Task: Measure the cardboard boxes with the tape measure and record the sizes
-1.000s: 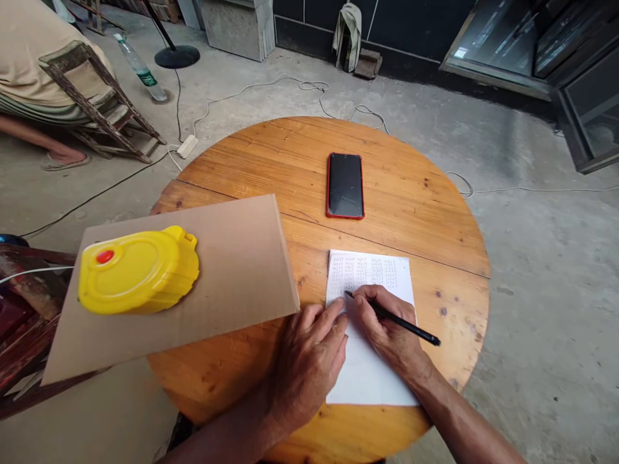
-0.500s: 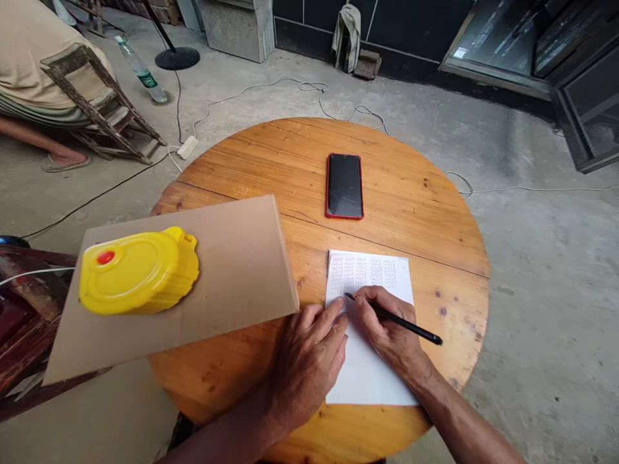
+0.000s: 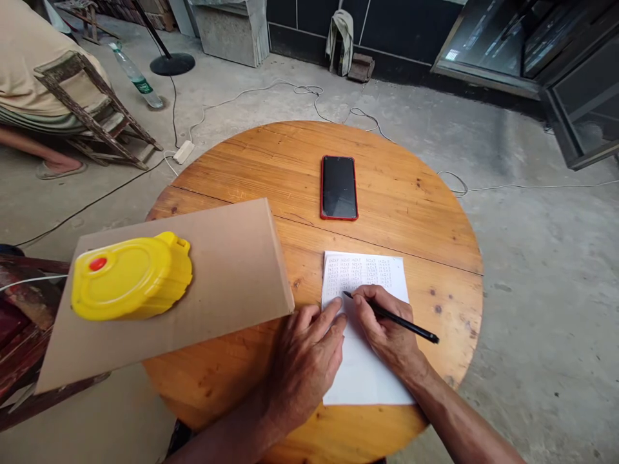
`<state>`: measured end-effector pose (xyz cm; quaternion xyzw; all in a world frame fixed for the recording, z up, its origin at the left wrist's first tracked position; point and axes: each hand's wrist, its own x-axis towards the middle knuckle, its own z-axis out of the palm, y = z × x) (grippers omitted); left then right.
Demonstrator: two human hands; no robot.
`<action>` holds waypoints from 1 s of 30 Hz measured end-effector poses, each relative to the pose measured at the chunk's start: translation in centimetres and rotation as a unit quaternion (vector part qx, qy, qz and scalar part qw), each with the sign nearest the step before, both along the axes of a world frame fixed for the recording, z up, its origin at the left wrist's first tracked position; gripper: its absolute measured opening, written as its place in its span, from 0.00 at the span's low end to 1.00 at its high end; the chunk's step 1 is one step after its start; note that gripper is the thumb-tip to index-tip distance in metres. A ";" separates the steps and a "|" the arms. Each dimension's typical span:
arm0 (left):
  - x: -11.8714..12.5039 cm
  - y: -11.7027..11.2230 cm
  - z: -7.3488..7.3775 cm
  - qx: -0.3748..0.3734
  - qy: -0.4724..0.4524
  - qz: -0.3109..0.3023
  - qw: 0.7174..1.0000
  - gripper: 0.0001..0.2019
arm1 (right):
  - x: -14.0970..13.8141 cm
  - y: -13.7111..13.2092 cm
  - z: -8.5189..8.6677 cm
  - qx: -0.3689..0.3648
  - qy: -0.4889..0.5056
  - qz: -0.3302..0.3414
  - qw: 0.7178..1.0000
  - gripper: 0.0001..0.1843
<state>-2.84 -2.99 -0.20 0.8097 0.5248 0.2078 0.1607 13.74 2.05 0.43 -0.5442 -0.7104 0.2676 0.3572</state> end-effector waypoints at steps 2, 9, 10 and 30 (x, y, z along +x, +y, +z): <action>0.0 0.0 0.0 0.003 0.001 0.002 1.000 0.18 | 0.0 0.0 0.0 0.000 -0.001 0.001 1.000 0.07; 0.1 0.1 0.1 0.008 -0.004 0.007 1.000 0.17 | 0.1 0.0 -0.1 -0.003 -0.004 0.008 1.000 0.06; 0.1 0.1 0.1 0.006 -0.005 0.008 1.000 0.17 | 0.1 0.0 -0.1 -0.001 -0.005 0.008 1.000 0.06; 0.1 0.1 -0.1 0.002 -0.010 0.010 1.000 0.15 | 0.0 0.0 -0.1 -0.008 -0.011 0.011 1.000 0.06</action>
